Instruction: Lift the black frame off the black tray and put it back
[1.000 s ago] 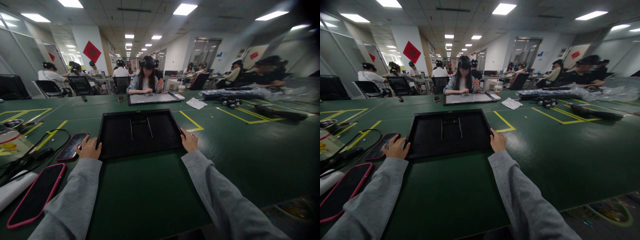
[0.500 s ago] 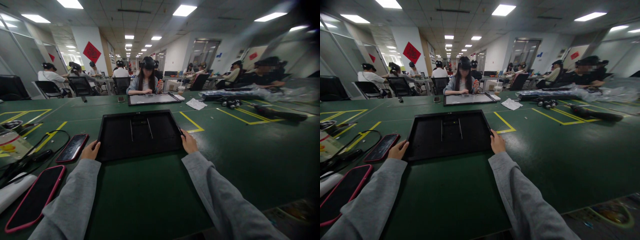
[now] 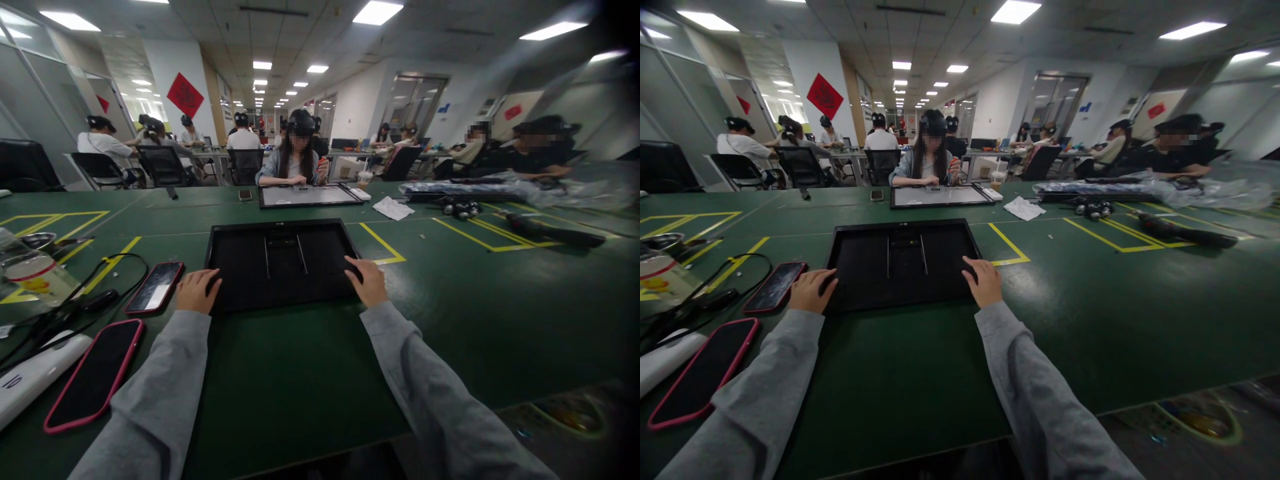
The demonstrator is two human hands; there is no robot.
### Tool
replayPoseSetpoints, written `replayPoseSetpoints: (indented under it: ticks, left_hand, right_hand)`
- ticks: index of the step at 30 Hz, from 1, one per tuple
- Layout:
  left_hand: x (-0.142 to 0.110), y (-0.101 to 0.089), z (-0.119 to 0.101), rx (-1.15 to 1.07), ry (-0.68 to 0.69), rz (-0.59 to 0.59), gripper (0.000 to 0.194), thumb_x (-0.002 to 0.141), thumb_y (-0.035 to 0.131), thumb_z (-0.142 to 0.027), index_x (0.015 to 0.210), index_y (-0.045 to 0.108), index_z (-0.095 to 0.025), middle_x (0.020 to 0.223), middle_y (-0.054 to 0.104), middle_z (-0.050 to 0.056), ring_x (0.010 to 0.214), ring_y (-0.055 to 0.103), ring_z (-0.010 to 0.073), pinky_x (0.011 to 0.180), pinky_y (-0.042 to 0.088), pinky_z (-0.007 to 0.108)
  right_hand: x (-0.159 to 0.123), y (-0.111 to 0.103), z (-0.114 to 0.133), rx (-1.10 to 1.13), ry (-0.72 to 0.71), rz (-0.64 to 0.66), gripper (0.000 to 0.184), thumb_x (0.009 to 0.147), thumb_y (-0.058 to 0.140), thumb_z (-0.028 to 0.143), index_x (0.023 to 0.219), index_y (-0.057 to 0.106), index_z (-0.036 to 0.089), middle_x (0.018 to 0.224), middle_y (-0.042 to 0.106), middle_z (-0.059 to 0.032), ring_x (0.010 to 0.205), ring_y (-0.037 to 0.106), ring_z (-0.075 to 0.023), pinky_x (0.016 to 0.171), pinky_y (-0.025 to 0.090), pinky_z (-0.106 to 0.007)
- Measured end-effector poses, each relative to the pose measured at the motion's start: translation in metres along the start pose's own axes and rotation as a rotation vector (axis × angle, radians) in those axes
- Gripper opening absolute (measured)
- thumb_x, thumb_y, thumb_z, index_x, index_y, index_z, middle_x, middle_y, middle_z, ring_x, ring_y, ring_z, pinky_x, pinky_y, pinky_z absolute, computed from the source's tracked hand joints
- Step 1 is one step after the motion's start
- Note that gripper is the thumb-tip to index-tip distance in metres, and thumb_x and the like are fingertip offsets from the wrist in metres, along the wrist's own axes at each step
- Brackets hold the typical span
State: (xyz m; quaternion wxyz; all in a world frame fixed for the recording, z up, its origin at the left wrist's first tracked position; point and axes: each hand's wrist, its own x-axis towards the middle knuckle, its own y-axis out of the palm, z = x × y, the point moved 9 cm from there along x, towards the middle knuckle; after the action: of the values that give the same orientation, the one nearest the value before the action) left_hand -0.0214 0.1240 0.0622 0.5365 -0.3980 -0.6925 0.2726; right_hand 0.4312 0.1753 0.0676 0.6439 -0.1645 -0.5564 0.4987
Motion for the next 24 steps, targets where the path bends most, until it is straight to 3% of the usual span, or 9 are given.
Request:
replayPoseSetpoints:
  ticks: [4,7,11,16,21,24]
  left_hand:
    - [-0.021,0.039,-0.072,-0.209,0.330,0.372,0.040,0.088,0.054,-0.047,0.121,0.063,-0.024,0.115,0.065,0.008,0.105,0.059,0.0212,0.090,0.047,0.036]
    - [-0.037,0.068,-0.098,-0.145,0.460,0.529,0.043,0.086,0.059,-0.036,0.127,0.058,-0.024,0.116,0.062,0.009,0.105,0.059,0.0225,0.088,0.049,0.037]
    - [-0.037,0.092,-0.101,-0.032,0.501,0.584,0.039,0.086,0.056,-0.022,0.125,0.056,-0.023,0.112,0.062,0.009,0.103,0.060,0.0224,0.089,0.049,0.038]
    - [-0.018,0.105,-0.100,0.076,0.440,0.630,0.035,0.086,0.056,-0.019,0.120,0.056,-0.020,0.114,0.061,0.011,0.104,0.060,0.0240,0.091,0.048,0.038]
    - [0.024,0.112,-0.100,0.180,0.339,0.692,0.036,0.088,0.053,-0.023,0.125,0.053,-0.021,0.122,0.059,0.011,0.113,0.057,0.0262,0.091,0.047,0.039]
    - [0.055,0.119,-0.094,0.210,0.278,0.670,0.035,0.090,0.051,-0.024,0.125,0.052,-0.023,0.124,0.058,0.011,0.115,0.055,0.0256,0.091,0.046,0.038]
  right_hand:
    - [-0.030,0.033,0.068,0.141,-0.267,0.433,0.050,0.089,0.060,0.036,0.136,0.050,0.026,0.123,0.062,-0.0079,0.113,0.055,-0.0242,0.094,0.044,-0.041]
    - [-0.042,0.042,0.093,0.001,-0.373,0.520,0.054,0.088,0.059,0.020,0.140,0.045,0.023,0.124,0.060,-0.0103,0.111,0.055,-0.0247,0.093,0.043,-0.042]
    - [-0.036,0.054,0.100,-0.179,-0.439,0.582,0.057,0.083,0.047,-0.003,0.137,0.046,0.016,0.119,0.060,-0.0132,0.106,0.056,-0.0240,0.086,0.044,-0.039]
    - [-0.016,0.079,0.092,-0.291,-0.457,0.658,0.064,0.072,0.049,-0.012,0.131,0.048,0.013,0.119,0.059,-0.0128,0.105,0.055,-0.0236,0.085,0.042,-0.037]
    - [0.026,0.107,0.088,-0.374,-0.402,0.676,0.061,0.072,0.054,-0.009,0.128,0.048,0.013,0.121,0.058,-0.0135,0.109,0.054,-0.0249,0.088,0.041,-0.036]
    - [0.058,0.126,0.088,-0.406,-0.335,0.689,0.061,0.072,0.054,-0.008,0.129,0.047,0.012,0.126,0.057,-0.0154,0.114,0.053,-0.0259,0.091,0.040,-0.036]
